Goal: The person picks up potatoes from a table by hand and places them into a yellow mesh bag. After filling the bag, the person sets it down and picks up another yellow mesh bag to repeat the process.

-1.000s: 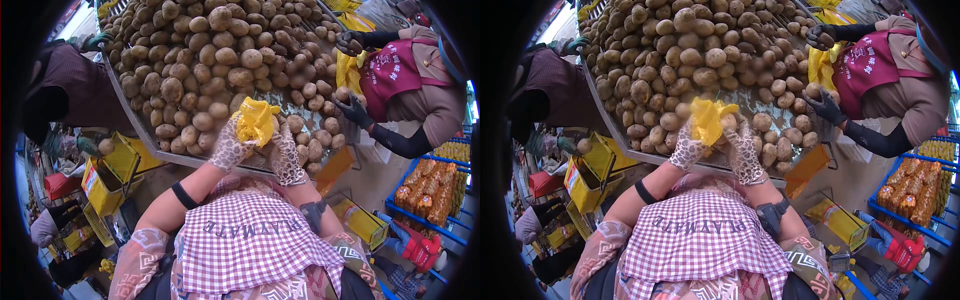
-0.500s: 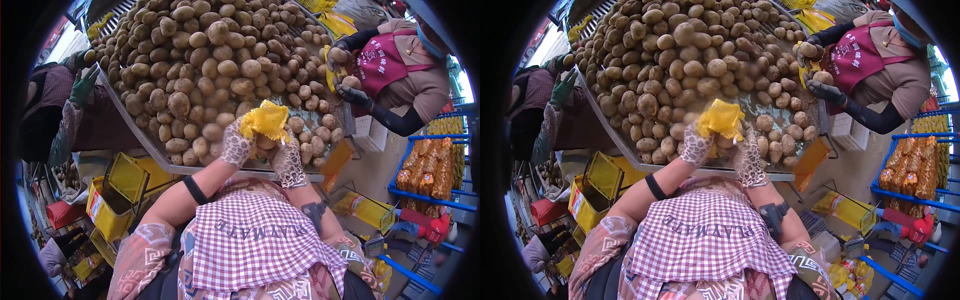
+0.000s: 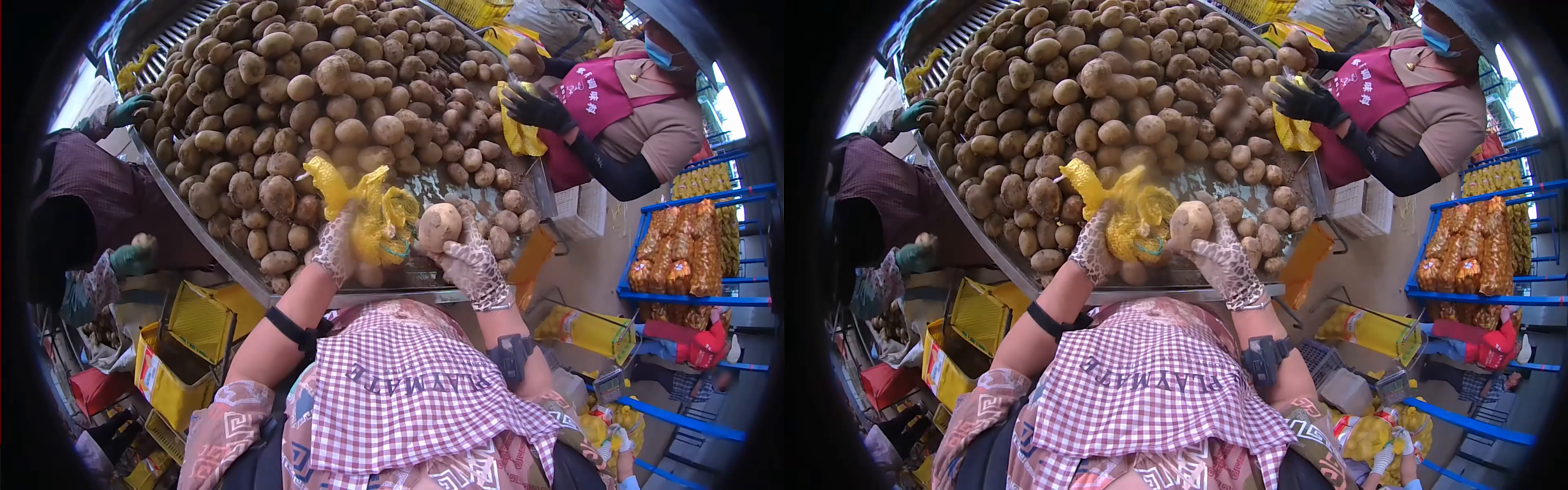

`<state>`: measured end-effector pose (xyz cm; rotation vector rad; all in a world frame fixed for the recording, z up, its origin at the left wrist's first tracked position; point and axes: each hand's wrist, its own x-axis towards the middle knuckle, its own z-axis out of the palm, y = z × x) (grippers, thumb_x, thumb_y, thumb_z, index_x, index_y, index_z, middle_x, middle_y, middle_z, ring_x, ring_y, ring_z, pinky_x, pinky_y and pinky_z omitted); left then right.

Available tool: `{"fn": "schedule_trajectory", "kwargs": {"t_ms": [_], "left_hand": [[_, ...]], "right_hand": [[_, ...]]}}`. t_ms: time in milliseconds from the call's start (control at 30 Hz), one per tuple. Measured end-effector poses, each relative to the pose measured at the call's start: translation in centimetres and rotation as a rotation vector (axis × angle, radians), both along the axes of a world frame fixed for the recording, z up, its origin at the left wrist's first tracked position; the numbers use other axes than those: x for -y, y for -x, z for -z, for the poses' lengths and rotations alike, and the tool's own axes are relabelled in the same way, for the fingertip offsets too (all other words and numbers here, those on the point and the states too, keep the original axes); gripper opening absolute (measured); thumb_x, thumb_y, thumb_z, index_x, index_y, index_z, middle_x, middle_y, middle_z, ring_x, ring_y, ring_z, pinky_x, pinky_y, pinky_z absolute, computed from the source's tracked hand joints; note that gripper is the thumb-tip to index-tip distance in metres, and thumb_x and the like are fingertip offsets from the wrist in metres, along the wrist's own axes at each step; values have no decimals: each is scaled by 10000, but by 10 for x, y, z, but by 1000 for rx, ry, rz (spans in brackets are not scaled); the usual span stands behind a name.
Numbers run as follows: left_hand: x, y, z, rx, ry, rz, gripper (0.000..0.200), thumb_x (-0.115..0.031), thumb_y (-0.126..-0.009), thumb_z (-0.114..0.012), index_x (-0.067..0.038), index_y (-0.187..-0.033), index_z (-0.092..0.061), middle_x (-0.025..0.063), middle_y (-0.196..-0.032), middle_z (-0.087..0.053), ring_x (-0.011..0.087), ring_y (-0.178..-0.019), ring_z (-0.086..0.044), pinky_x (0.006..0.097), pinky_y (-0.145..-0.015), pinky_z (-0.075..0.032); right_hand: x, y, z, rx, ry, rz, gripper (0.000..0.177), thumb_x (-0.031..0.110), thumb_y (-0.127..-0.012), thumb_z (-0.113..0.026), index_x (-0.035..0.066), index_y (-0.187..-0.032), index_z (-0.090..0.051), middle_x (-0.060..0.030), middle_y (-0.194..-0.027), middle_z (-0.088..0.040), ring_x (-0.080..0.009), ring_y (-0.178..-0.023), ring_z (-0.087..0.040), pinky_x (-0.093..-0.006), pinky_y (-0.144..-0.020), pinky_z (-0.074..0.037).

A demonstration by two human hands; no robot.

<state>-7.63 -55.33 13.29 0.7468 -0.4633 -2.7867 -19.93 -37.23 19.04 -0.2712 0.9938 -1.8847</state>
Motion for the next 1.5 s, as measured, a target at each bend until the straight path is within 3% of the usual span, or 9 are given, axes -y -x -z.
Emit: {"fn": "schedule_trajectory", "kwargs": {"t_ms": [133,700,767,833,1000,1167,1300,1333,1500], "left_hand": [[-7,-1,-25,-166,-124,212,549,-428,-908,-559,-111,-1329,-408,121,-1255,-535,286,-1112,-562,496,-967,-454],[7,-7,-36,-195,0,-195,402,-189,-907,-604,-31,-1247,-459,124,-1129,-587,261,-1046,-598,431,-846,-546],[-9,-1,-40,-84,189,-179,419,-161,-881,-633,-21,-1240,-468,120,-1133,-587,268,-1054,-596,397,-905,-512],[-33,10,-20,92,1662,-176,439,-137,-859,-643,-9,-1244,-474,106,-1119,-603,270,-1041,-600,344,-933,-478],[4,3,-1,267,343,-163,309,-195,-908,-607,-20,-1159,-564,82,-1000,-637,160,-915,-623,311,-760,-532],[-2,-1,-1,164,206,-203,357,-205,-891,-636,-17,-1181,-546,82,-1059,-621,175,-928,-621,301,-772,-520],[-26,6,-43,367,1391,-76,438,-223,-881,-658,-33,-1243,-501,102,-1103,-599,188,-976,-597,273,-836,-491],[-19,11,-16,383,1062,-32,427,-209,-882,-653,-29,-1240,-503,101,-1104,-602,194,-981,-601,276,-834,-496],[-15,-17,6,453,504,-29,405,-204,-897,-629,-20,-1237,-506,98,-1116,-607,208,-988,-613,303,-829,-516]], "right_hand": [[25,-7,-35,-1529,-533,-92,854,126,-663,-806,47,-1387,-361,-134,-1233,-545,-261,-1187,-504,-357,-1018,-399],[29,-9,4,-706,-94,-64,772,-11,-684,-765,66,-1343,-371,-98,-1352,-422,-234,-1229,-455,-355,-1056,-378],[29,-12,1,-966,-449,-110,781,-8,-678,-773,65,-1343,-370,-98,-1351,-424,-232,-1253,-430,-341,-1073,-358],[24,-14,23,-969,-532,-120,799,13,-684,-782,72,-1355,-352,-102,-1351,-422,-232,-1260,-420,-332,-1082,-345],[15,-15,-14,-84,-16,-141,874,33,-611,-839,84,-1329,-342,-113,-1340,-426,-253,-1188,-496,-405,-927,-522],[15,-12,-8,4,73,-175,802,48,-675,-772,75,-1345,-333,-118,-1306,-442,-271,-1220,-460,-453,-932,-519],[19,-3,28,-559,-242,-278,864,89,-676,-792,27,-1385,-303,-127,-1362,-416,-262,-1249,-439,-380,-1041,-387],[19,-7,22,-1267,-413,-239,847,66,-694,-771,9,-1388,-289,-122,-1351,-431,-251,-1267,-419,-357,-1065,-341],[41,-24,-19,-1252,-75,-179,811,15,-698,-742,26,-1385,-311,-120,-1314,-463,-249,-1256,-439,-357,-1066,-339]]}}
